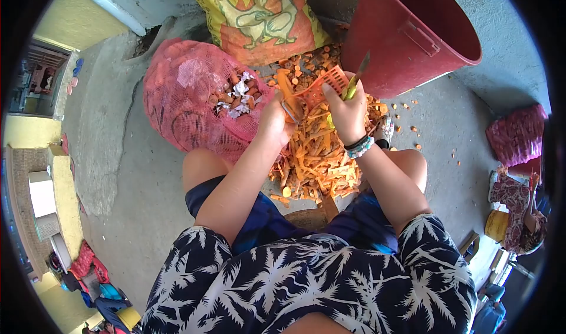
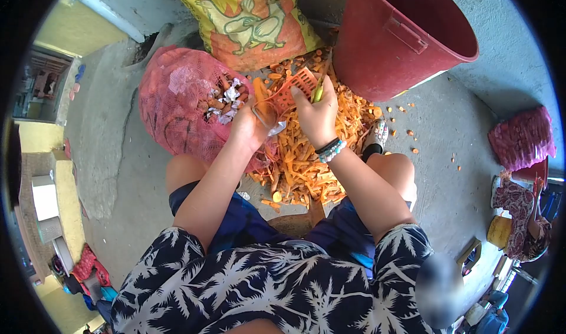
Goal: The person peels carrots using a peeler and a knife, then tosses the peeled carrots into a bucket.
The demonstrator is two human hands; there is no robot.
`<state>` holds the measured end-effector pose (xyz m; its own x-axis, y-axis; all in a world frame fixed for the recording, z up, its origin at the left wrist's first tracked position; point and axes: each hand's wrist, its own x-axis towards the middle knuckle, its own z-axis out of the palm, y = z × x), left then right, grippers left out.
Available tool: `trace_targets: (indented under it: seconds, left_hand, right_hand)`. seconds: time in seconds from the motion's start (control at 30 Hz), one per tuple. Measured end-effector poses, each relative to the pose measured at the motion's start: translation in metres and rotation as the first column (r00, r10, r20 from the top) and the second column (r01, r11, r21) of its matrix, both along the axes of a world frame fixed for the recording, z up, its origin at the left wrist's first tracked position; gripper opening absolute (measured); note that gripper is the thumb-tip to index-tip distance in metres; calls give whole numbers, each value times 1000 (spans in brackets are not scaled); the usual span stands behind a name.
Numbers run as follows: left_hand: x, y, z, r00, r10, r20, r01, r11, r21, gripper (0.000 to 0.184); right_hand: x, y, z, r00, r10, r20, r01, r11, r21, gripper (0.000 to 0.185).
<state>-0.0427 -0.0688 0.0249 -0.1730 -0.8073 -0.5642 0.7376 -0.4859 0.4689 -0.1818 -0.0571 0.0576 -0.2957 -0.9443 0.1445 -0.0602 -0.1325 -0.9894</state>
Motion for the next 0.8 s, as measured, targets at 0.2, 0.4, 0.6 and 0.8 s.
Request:
trace_targets:
  seconds: [0.2, 0.4, 0.6, 0.8]
  left_hand:
    - [-1, 15, 21, 991, -97, 95, 96, 995, 23, 29]
    - [19, 29, 8, 843, -498, 202, 519, 852, -66, 36]
    - [27, 15, 0, 942, -335, -29, 332, 941, -59, 38]
    - [16, 8, -16, 987, -156, -24, 153, 982, -107, 26]
  right_hand:
    - [-7, -3, 6, 997, 78, -21, -78, 997, 20, 32]
    - [-48, -55, -3, 968, -181, -177, 185, 983, 7, 25]
    - [-47, -57, -8, 974, -184, 135, 180, 983, 38, 23]
    - [0, 2, 0, 987, -60, 150, 44, 993, 107, 21]
